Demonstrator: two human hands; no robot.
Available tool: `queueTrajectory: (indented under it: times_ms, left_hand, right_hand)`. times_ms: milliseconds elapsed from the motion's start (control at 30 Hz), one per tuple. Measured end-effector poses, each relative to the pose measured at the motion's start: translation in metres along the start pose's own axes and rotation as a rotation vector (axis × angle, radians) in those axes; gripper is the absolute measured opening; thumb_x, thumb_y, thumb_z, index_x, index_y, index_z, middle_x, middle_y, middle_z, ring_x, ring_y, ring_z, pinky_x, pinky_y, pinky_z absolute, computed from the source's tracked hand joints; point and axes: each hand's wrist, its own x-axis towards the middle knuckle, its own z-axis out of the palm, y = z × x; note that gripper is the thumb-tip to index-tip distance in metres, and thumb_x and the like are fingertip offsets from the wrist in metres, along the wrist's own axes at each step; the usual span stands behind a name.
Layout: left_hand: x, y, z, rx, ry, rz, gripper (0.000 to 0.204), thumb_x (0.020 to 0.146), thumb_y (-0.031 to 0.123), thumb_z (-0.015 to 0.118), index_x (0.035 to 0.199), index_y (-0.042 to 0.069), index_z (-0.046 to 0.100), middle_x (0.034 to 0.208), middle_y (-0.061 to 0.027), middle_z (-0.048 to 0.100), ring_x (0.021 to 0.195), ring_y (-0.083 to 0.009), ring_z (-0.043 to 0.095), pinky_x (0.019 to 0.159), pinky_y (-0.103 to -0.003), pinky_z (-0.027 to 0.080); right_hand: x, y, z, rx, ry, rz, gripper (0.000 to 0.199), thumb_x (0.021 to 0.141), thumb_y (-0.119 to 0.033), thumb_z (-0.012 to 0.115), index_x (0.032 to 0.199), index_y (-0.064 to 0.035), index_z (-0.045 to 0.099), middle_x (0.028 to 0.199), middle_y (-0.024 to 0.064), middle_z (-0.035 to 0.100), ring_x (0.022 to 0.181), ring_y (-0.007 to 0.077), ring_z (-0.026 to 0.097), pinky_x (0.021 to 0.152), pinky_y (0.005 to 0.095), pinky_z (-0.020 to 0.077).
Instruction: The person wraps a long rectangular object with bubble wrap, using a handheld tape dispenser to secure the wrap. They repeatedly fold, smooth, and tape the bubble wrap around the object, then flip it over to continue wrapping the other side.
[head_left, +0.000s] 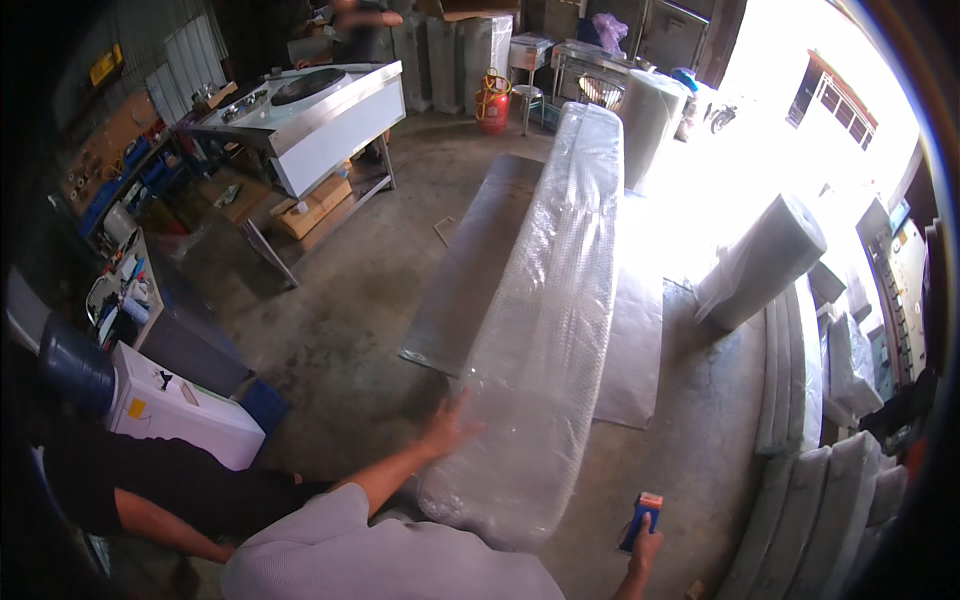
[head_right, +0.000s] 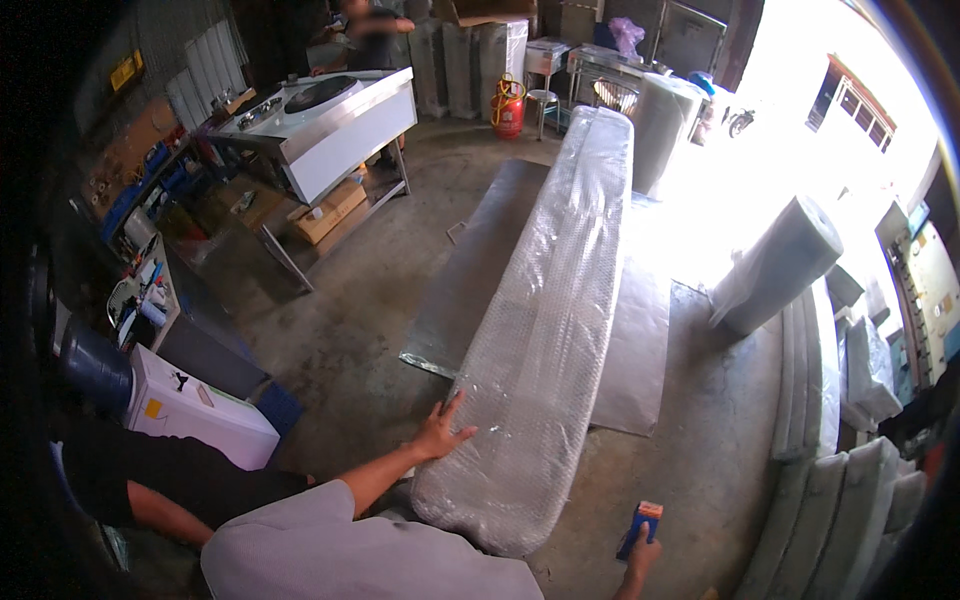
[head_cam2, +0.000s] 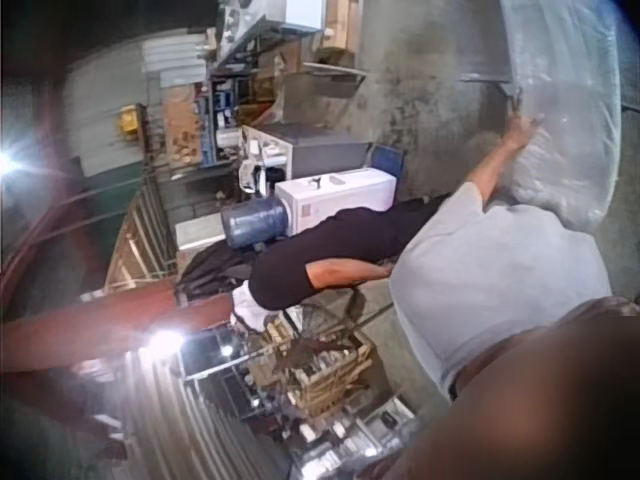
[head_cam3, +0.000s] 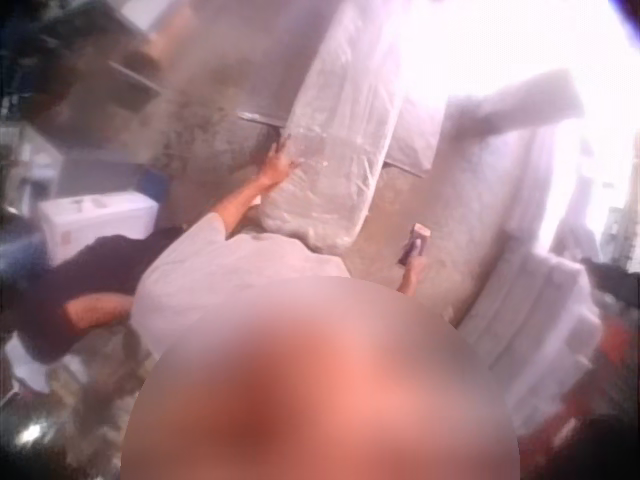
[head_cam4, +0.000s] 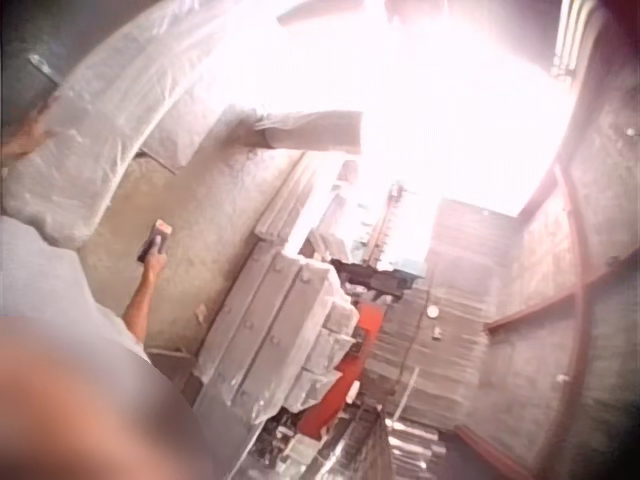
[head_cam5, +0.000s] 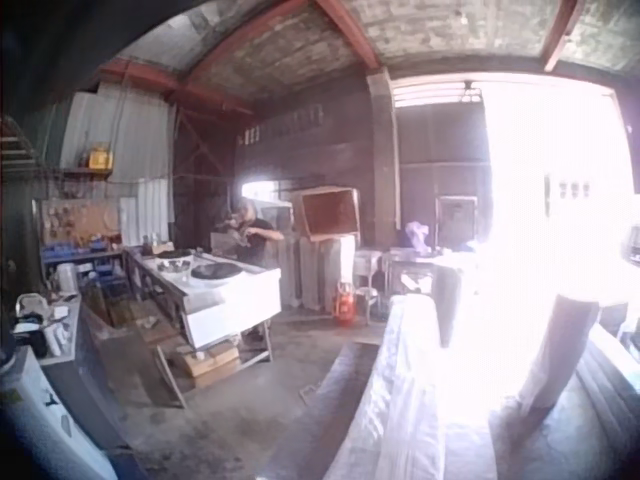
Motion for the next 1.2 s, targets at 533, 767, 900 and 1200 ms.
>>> queueTrajectory:
  times_ms: [533,767,900,1200]
  left_hand:
    - [-0.046,-0.294,-0.146,-0.027,-0.412,-0.143,0.061,0.1,0.053,0.057,0.138,0.007,0.061,0.135,-0.024,0.062,0.129,-0.0401,0.057,0.11,-0.048,0.044]
    - [0.033,-0.375,-0.263,-0.141,-0.043,-0.419,0.053,0.096,0.045,0.064,0.127,0.003,0.067,0.12,-0.0218,0.071,0.115,-0.0374,0.067,0.1,-0.046,0.052]
    - [0.104,-0.384,-0.284,-0.307,-0.013,-0.308,0.043,0.097,0.034,0.067,0.128,0.004,0.067,0.119,-0.0202,0.072,0.112,-0.0333,0.069,0.097,-0.042,0.053]
    - [0.186,-0.513,-0.363,-0.163,-0.356,-0.493,0.029,0.092,0.022,0.069,0.111,0.0,0.074,0.101,-0.0113,0.077,0.092,-0.02,0.071,0.085,-0.036,0.056]
  right_hand:
    - [-0.191,-0.304,0.258,0.032,0.319,-0.54,0.057,0.098,-0.051,0.068,0.096,0.0063,0.066,0.081,0.011,0.067,0.071,0.0207,0.062,0.067,0.036,0.0512]
    - [-0.24,-0.393,0.386,0.031,0.155,-0.718,0.051,0.099,-0.046,0.067,0.095,0.0053,0.066,0.082,0.0108,0.067,0.075,0.021,0.063,0.07,0.0366,0.0508]
    - [-0.244,-0.442,0.449,0.167,-0.052,-0.524,0.047,0.098,-0.042,0.069,0.097,0.0048,0.067,0.079,0.0054,0.066,0.07,0.0146,0.06,0.064,0.0332,0.0493]
    - [-0.142,-0.618,0.664,-0.131,-0.147,-0.494,0.059,0.089,-0.056,0.073,0.103,0.0013,0.072,0.083,0.0229,0.073,0.079,0.039,0.074,0.073,0.0466,0.0564]
